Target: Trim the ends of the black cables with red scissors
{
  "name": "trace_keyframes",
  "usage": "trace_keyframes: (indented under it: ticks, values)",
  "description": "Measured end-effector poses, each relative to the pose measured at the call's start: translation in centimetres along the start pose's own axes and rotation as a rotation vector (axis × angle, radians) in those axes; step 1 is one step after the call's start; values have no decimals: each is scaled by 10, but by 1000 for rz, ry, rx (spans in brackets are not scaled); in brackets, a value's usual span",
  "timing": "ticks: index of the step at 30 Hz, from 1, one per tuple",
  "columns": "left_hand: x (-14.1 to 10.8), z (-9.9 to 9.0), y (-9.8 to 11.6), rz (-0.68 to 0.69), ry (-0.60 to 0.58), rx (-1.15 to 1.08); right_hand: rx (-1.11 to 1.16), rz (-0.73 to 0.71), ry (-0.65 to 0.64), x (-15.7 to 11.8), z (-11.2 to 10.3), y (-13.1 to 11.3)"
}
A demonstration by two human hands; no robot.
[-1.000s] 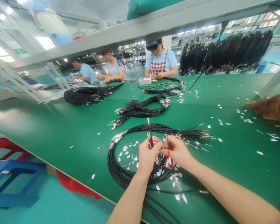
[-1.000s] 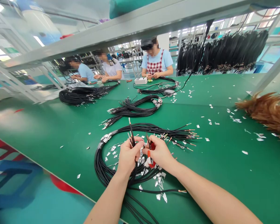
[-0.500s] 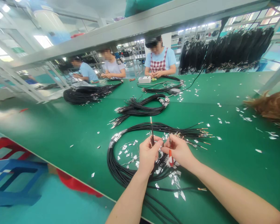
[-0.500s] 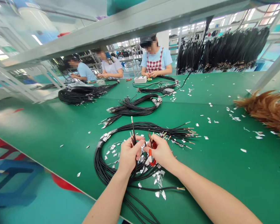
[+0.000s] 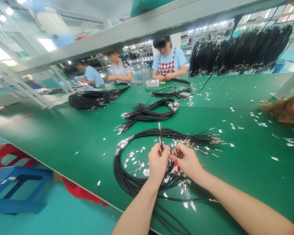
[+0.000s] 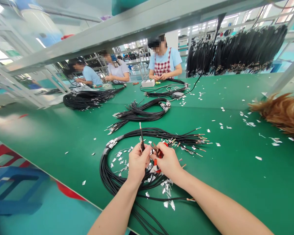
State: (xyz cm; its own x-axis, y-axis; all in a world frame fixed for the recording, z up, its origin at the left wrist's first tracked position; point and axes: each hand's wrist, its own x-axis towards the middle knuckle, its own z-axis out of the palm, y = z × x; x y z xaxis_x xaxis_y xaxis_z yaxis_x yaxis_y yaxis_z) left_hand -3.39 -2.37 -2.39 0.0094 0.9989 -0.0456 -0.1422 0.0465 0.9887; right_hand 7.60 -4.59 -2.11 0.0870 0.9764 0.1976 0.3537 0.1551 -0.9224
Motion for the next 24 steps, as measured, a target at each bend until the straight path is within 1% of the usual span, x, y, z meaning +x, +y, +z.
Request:
trace_keyframes:
  ticks: [4, 6, 8, 11, 15, 18, 22, 24]
  values:
    - [-2, 2, 1, 136, 15, 98, -2, -4, -4, 1, -1, 1]
    - [-3, 2, 2, 169, 11, 115, 14, 10, 2, 2, -1, 1]
    - [-4, 3, 2, 154, -6, 96, 55, 36, 12, 3, -2, 1]
    - [-4, 3, 0, 76, -53, 13, 140, 87, 19, 3, -2, 0]
    - [-2, 2, -1, 3, -124, -79, 170, 95, 21, 3, -1, 3]
    - [-2, 1, -1, 7, -172, -88, 207, 113, 20, 3, -1, 6]
    - [-2, 0, 0, 43, -183, -74, 292, 158, 18, 5, -3, 8]
    - [-3, 0, -1, 34, -191, -90, 333, 179, 19, 6, -4, 9]
